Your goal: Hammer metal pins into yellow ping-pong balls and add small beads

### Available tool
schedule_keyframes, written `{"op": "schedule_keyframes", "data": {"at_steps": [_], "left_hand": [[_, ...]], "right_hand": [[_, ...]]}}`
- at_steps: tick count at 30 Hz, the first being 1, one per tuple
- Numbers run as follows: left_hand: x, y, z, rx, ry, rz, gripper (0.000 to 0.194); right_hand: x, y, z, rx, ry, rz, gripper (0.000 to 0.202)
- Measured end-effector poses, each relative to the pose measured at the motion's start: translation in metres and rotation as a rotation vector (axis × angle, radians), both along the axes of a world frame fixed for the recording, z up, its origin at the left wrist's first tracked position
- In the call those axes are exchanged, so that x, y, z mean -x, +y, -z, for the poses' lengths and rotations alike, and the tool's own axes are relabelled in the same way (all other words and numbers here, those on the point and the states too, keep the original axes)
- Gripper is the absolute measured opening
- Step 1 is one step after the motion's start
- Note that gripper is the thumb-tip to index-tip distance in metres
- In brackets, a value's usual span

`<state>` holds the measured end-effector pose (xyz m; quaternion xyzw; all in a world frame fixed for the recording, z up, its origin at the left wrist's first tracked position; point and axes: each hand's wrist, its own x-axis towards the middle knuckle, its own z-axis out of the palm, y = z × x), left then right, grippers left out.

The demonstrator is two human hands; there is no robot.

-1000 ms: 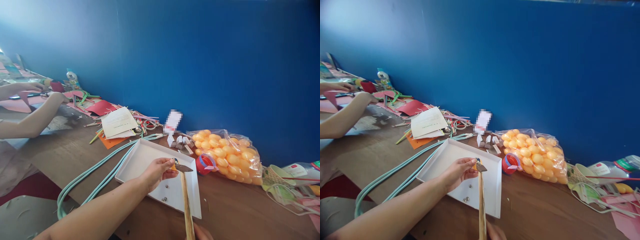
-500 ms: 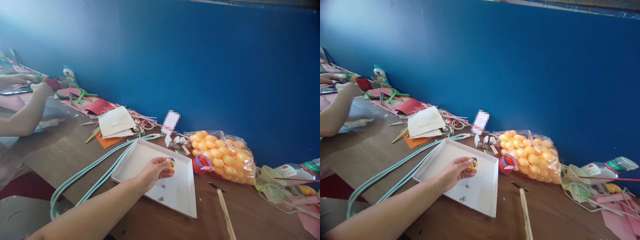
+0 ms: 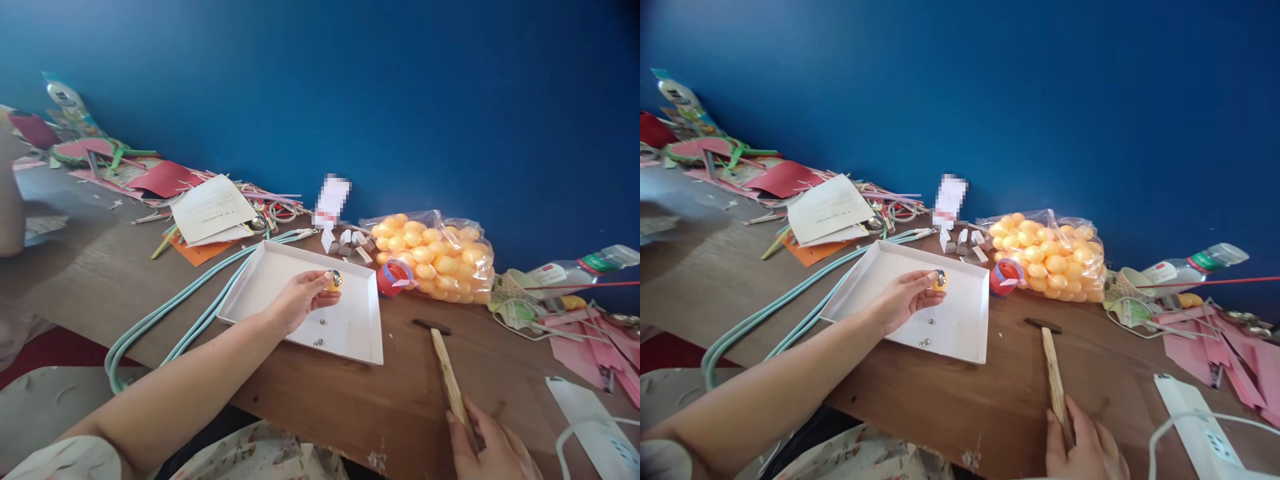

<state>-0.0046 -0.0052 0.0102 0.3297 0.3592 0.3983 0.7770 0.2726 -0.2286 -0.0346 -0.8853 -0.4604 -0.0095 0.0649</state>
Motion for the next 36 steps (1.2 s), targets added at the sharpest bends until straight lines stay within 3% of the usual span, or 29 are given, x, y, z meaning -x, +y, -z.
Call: {"op": "schedule_keyframes", "data": {"at_steps": [4, 7, 9, 13, 17, 23, 30, 36], "left_hand": [[0.0, -0.001, 0.0, -0.018, -0.001, 0.008, 0.021], [-0.001, -0.001, 0.0, -0.027, -0.002, 0.001, 0.022], [-0.002, -0.001, 0.0, -0.034, 0.002, -0.02, 0.022], [-0.001, 0.002, 0.0, -0.056, 0.024, -0.097, 0.023], [0.0, 0.005, 0.001, -0.074, 0.018, -0.131, 0.022], [-0.001, 0.005, 0.001, -0.059, 0.026, -0.135, 0.026], [-0.002, 0.006, 0.009, -0.075, 0.026, -0.101, 0.031], [-0.006, 0.005, 0.008, -0.028, 0.039, -0.123, 0.036]], "right_hand": [[0.028, 0.012, -0.013, -0.159, 0.004, 0.002, 0.05], [0.063, 0.034, -0.025, -0.388, 0.13, -0.116, 0.04], [0.088, 0.052, -0.033, -0.422, 0.218, -0.261, 0.032], [0.131, 0.092, -0.046, -0.317, 0.31, -0.499, 0.026], [0.155, 0.128, -0.057, -0.091, 0.241, -0.571, 0.023], [0.164, 0.158, -0.062, 0.174, 0.11, -0.603, 0.017], [0.151, 0.16, -0.035, 0.077, 0.155, -0.683, 0.016], [0.14, 0.156, -0.044, -0.039, 0.359, -0.596, 0.014]]}}
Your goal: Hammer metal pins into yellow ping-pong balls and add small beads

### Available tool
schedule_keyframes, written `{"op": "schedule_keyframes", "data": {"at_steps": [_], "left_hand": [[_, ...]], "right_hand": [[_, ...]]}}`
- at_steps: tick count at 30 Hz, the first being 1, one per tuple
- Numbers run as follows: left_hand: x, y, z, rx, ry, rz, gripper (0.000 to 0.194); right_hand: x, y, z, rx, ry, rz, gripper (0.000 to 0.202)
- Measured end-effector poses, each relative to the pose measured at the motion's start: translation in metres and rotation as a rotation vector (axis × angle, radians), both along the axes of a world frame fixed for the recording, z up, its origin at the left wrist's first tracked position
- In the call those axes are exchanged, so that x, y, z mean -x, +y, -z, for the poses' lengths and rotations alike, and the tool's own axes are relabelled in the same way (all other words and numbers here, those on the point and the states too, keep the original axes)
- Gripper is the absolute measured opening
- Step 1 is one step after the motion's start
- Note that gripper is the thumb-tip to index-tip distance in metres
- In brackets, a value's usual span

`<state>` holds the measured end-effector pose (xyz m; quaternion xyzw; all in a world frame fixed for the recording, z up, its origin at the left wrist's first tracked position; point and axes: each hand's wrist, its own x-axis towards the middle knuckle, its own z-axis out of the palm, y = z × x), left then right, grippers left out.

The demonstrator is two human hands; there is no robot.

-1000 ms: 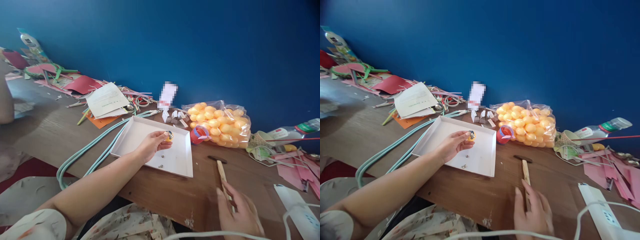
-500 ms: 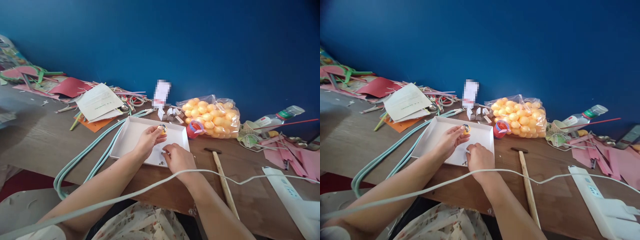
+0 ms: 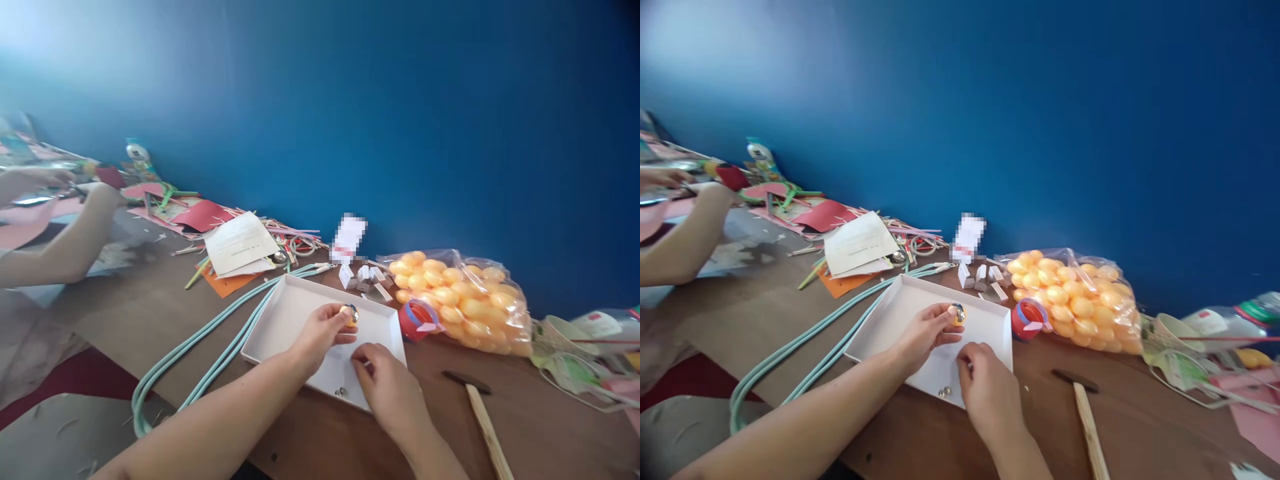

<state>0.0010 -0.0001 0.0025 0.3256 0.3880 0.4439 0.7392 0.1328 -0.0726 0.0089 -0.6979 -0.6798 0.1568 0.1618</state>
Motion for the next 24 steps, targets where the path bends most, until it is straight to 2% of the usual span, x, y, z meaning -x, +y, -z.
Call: {"op": "schedule_keyframes", "data": {"at_steps": [5, 10, 18, 24], "left_hand": [[0.0, -0.001, 0.0, -0.043, -0.002, 0.036, 0.04], [0.0, -0.003, -0.001, -0.021, 0.016, 0.076, 0.037], [0.004, -0.007, -0.006, 0.028, -0.027, 0.14, 0.03], [0.005, -0.009, -0.009, 0.028, -0.051, 0.227, 0.029]], "right_hand": [[-0.018, -0.004, -0.002, -0.015, 0.364, 0.158, 0.019], [-0.022, -0.008, 0.007, -0.061, 0.628, 0.196, 0.03], [-0.016, -0.012, -0.004, -0.18, 0.816, 0.228, 0.022], [-0.02, -0.018, -0.006, -0.142, 0.973, 0.217, 0.022]]}}
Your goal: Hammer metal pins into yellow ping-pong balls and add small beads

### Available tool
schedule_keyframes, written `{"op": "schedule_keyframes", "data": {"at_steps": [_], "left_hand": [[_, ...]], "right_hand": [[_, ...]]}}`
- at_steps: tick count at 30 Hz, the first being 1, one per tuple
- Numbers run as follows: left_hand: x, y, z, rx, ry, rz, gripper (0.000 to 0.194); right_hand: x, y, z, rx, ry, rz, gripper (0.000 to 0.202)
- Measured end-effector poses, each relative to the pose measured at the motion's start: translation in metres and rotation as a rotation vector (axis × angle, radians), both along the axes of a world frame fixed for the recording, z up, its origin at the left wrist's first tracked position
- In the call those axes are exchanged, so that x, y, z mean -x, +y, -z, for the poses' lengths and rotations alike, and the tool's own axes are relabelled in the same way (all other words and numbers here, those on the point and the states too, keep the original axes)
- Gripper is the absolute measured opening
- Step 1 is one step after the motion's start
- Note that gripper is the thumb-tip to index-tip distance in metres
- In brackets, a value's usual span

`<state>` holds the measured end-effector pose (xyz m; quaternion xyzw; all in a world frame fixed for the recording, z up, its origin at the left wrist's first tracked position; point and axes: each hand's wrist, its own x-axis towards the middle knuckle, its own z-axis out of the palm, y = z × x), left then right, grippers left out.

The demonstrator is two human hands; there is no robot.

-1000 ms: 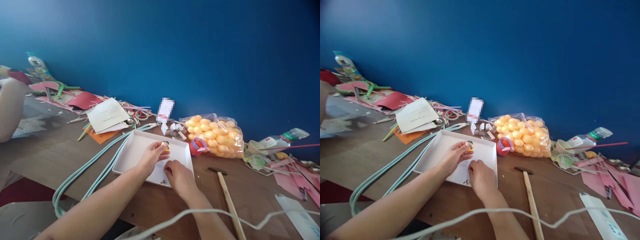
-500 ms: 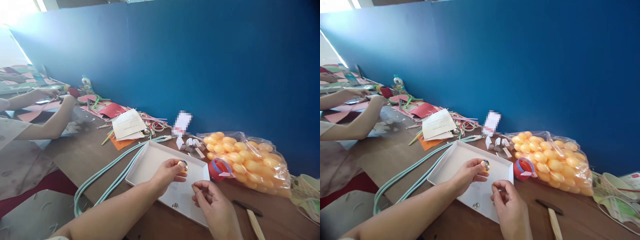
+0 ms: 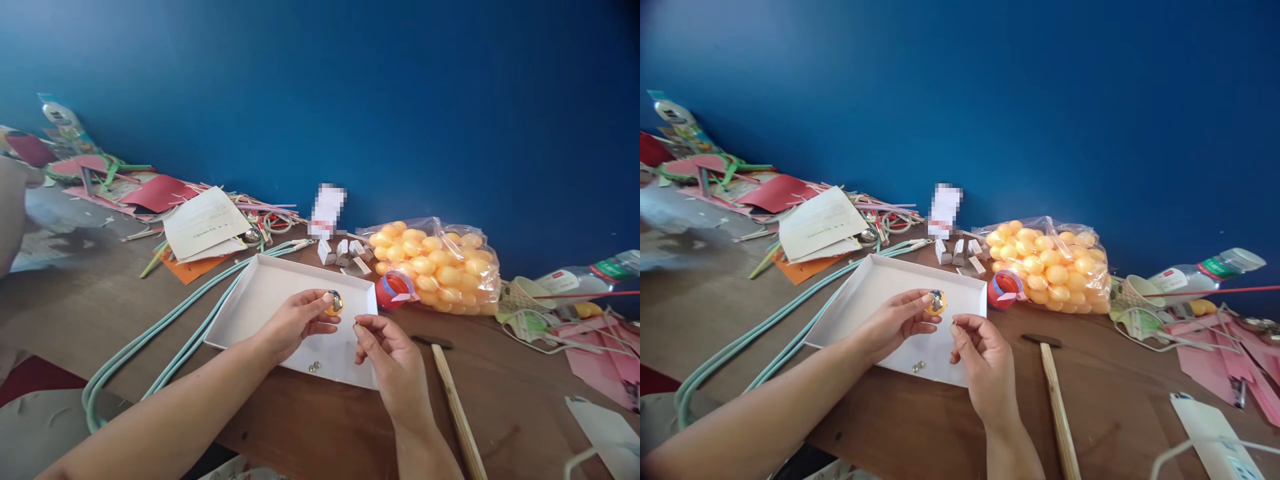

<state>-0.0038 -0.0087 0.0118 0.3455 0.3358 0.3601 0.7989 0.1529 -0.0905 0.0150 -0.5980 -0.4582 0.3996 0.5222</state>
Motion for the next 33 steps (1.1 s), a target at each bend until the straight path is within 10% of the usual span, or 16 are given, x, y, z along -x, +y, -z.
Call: {"op": "schedule_keyframes", "data": {"at_steps": [33], "left_hand": [[0.0, 0.0, -0.001, 0.111, -0.035, 0.119, 0.02]], "right_hand": [[0.003, -0.004, 0.008, -0.147, 0.399, 0.01, 0.011]]}}
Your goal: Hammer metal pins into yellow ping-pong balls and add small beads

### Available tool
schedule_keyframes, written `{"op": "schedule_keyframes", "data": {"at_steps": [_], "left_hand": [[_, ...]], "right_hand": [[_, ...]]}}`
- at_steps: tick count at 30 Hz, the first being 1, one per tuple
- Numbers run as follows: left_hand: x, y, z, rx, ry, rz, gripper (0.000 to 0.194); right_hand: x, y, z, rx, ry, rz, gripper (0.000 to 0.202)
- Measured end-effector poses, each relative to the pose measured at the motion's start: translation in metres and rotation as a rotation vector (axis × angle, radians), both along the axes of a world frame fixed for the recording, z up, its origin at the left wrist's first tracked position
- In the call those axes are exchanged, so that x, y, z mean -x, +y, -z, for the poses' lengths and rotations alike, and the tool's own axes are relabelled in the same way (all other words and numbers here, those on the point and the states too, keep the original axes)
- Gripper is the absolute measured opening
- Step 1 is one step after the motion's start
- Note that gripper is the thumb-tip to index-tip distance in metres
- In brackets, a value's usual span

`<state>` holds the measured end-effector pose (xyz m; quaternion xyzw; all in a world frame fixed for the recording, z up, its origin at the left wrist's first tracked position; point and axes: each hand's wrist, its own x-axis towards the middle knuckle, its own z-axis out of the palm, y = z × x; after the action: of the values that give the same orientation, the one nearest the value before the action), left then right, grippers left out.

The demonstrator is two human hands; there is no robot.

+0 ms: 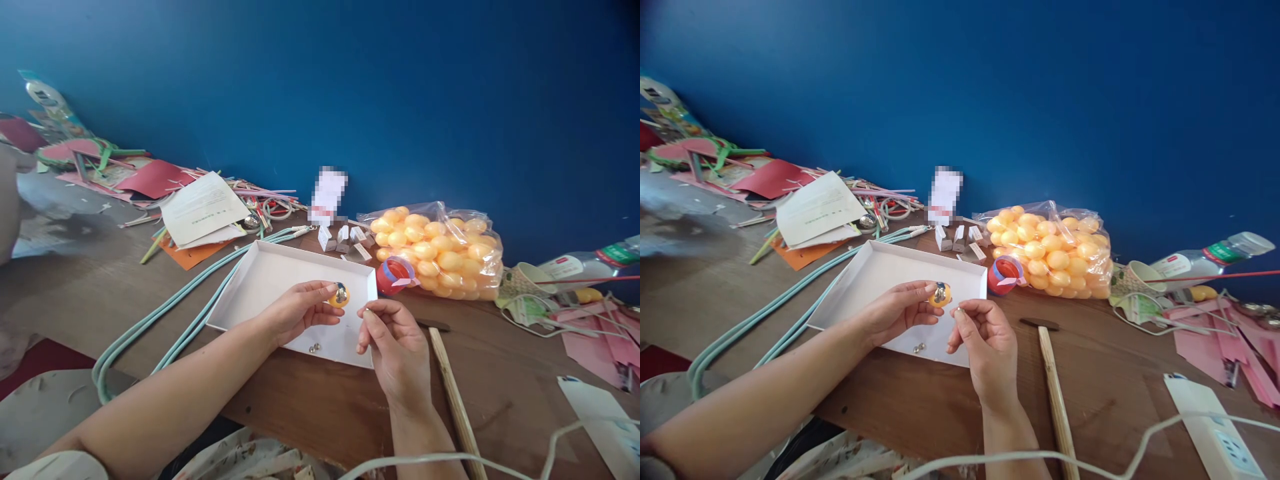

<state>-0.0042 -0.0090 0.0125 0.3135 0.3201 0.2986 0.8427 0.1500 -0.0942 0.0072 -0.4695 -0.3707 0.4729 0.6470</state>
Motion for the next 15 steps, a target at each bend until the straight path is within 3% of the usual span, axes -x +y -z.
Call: {"op": "schedule_keyframes", "data": {"at_steps": [6, 15], "left_hand": [[-0.0007, -0.001, -0.0022, 0.003, 0.01, -0.001, 0.018], [-0.0012, -0.0011, -0.003, -0.007, -0.004, 0.008, 0.022]], "right_hand": [[-0.0002, 0.0015, 0.0016, -0.02, -0.034, -0.029, 0.009], [0.0022, 0.0039, -0.006, -0.091, 0.095, -0.012, 0.005]]}}
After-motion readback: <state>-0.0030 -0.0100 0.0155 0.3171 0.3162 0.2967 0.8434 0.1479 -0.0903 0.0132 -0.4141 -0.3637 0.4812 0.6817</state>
